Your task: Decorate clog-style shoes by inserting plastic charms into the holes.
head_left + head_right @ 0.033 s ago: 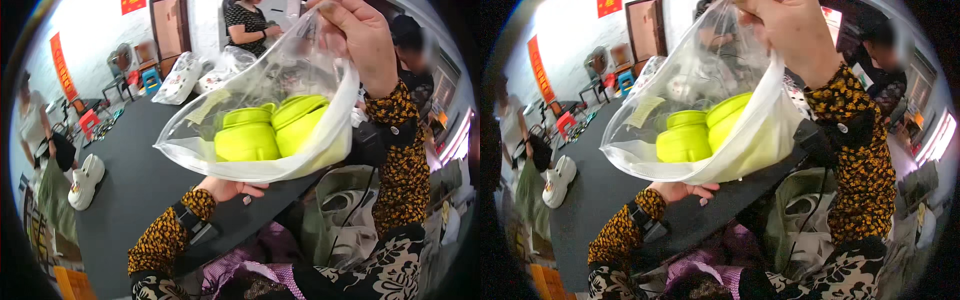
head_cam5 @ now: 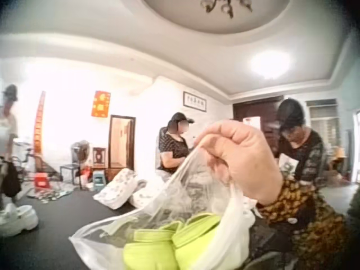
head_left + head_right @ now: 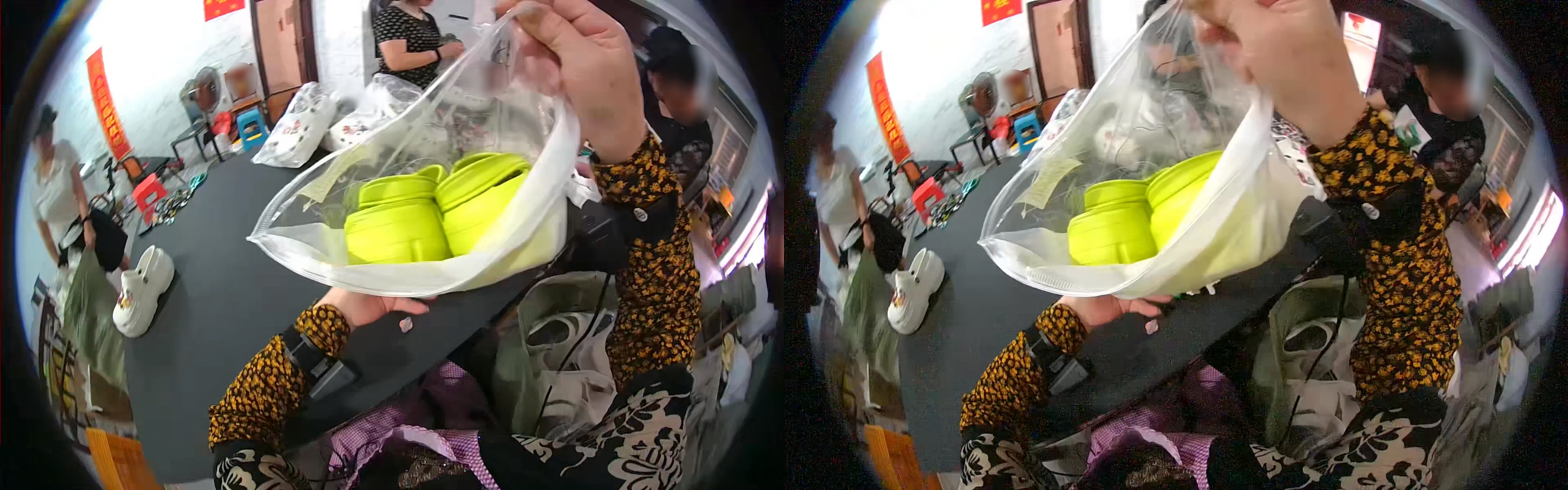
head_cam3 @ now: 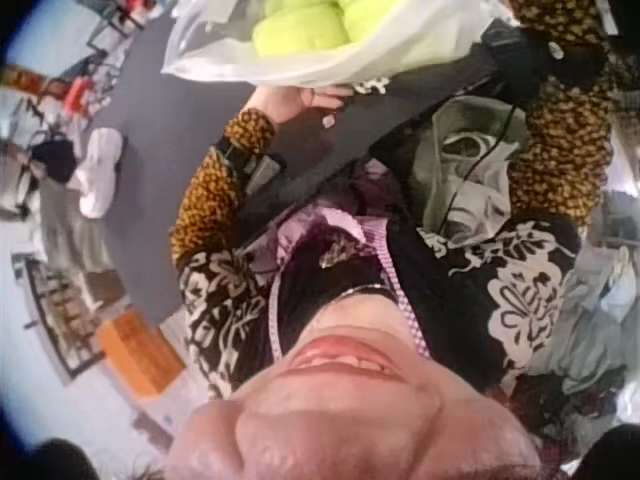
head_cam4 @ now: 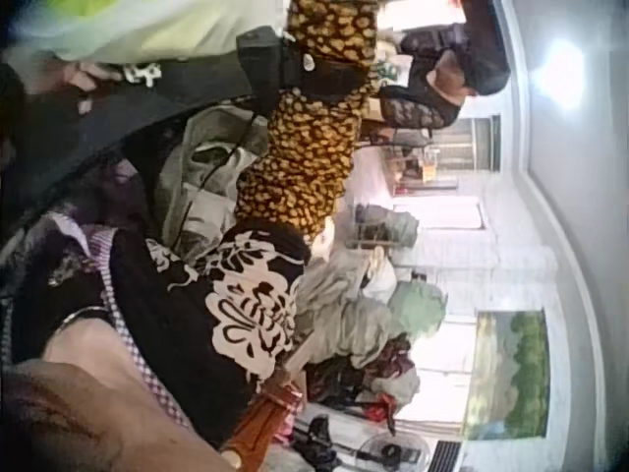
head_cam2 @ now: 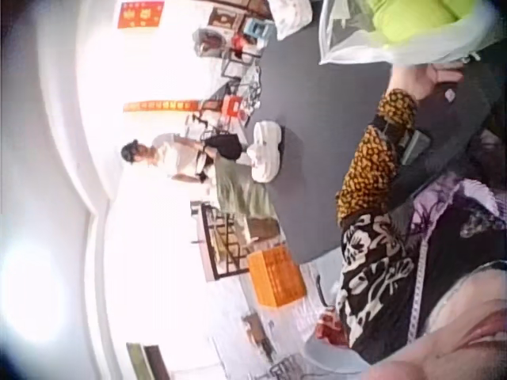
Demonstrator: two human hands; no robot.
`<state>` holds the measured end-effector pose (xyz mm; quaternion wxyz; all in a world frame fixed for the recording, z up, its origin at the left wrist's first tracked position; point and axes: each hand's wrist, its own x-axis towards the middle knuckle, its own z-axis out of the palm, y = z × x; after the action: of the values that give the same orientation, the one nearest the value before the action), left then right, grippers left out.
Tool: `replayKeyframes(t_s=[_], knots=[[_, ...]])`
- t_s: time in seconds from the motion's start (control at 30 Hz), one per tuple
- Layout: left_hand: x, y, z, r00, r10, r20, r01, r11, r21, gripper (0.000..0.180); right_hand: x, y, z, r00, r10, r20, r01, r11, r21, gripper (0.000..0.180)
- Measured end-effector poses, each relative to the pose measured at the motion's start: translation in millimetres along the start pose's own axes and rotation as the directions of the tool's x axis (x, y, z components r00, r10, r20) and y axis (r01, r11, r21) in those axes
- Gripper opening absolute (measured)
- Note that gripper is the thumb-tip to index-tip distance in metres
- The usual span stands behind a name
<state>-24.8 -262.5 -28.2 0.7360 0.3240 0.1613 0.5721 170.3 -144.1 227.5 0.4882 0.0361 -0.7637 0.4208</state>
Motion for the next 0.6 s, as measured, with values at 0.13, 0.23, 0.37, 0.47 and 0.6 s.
replayKeyframes(t_s=[0.13,0.23,0.37,0.47,0.6], knots=[[-22,11,11,0.925,0.328,-0.191,-0.112,0.717,0.688,0.051,1,18,21,0.982,-0.053,0.183,0.015,0.978,0.208,0.013],[-62,19,7,0.844,0.476,-0.246,-0.243,0.75,0.615,0.051,-3,28,37,0.95,-0.143,0.279,0.097,0.981,0.17,0.017],[-130,21,22,0.699,0.635,-0.329,-0.418,0.737,0.531,0.052,-4,31,51,0.944,-0.232,0.235,0.196,0.966,0.169,0.019],[-188,11,39,0.563,0.728,-0.392,-0.545,0.683,0.486,0.054,-3,27,62,0.948,-0.191,0.256,0.164,0.979,0.124,0.019],[-175,18,80,0.292,0.725,-0.623,-0.712,0.6,0.365,0.056,3,73,69,0.947,-0.198,0.252,0.133,0.958,0.253,0.018]])
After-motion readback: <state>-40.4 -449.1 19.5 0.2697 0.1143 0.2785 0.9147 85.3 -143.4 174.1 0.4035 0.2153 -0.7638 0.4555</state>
